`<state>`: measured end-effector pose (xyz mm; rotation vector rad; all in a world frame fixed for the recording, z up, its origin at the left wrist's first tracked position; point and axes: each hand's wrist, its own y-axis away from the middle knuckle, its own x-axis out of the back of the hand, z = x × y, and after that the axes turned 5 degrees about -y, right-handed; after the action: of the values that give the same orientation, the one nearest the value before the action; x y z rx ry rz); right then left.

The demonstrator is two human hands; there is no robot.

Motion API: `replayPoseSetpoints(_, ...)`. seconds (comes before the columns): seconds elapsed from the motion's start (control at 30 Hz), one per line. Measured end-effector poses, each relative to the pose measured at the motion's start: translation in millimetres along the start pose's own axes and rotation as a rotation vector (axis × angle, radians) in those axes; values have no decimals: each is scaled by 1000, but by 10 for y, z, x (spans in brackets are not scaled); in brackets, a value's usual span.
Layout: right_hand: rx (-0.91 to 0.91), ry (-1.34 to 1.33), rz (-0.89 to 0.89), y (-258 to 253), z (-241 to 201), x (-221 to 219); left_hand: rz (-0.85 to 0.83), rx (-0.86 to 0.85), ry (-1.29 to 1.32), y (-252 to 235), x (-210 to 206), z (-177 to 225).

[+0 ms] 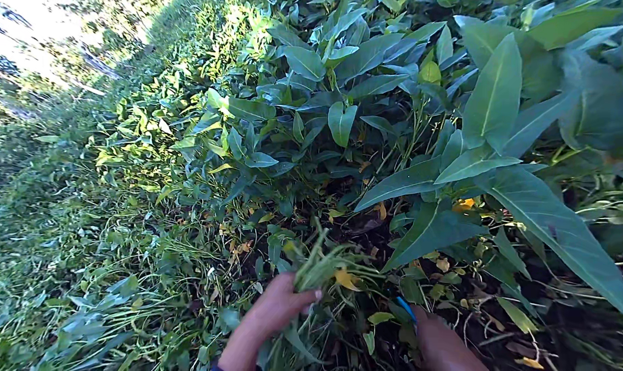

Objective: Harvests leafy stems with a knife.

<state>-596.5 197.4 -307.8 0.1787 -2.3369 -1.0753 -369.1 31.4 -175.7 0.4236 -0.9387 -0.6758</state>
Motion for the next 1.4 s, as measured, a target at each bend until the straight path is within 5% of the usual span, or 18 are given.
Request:
replayPoseSetpoints(0.17, 177, -130, 22, 5, 134, 233, 486, 49, -13, 301, 529, -118)
replayPoseSetpoints(0.33, 140, 213, -114, -58, -105, 378, 322, 221, -409, 45, -209, 26)
replayPoseSetpoints(0.53, 192, 204, -133, 5, -53, 366, 148, 361, -427, -446, -833, -229)
replayPoseSetpoints(0.87, 186, 376, -84, -340, -500, 491, 218, 309, -422, -541, -641, -213)
replayPoseSetpoints(1.03, 91, 300, 143, -230, -297, 1021, 272, 252, -326, -569, -401, -445)
replayPoseSetpoints(1.13, 198, 311, 12, -236, -441, 1155, 353, 229, -242, -464, -361, -554)
replayPoseSetpoints(1.4, 361, 450, -218, -762, -1522, 533, 359, 267, -250, -193, -663, -362)
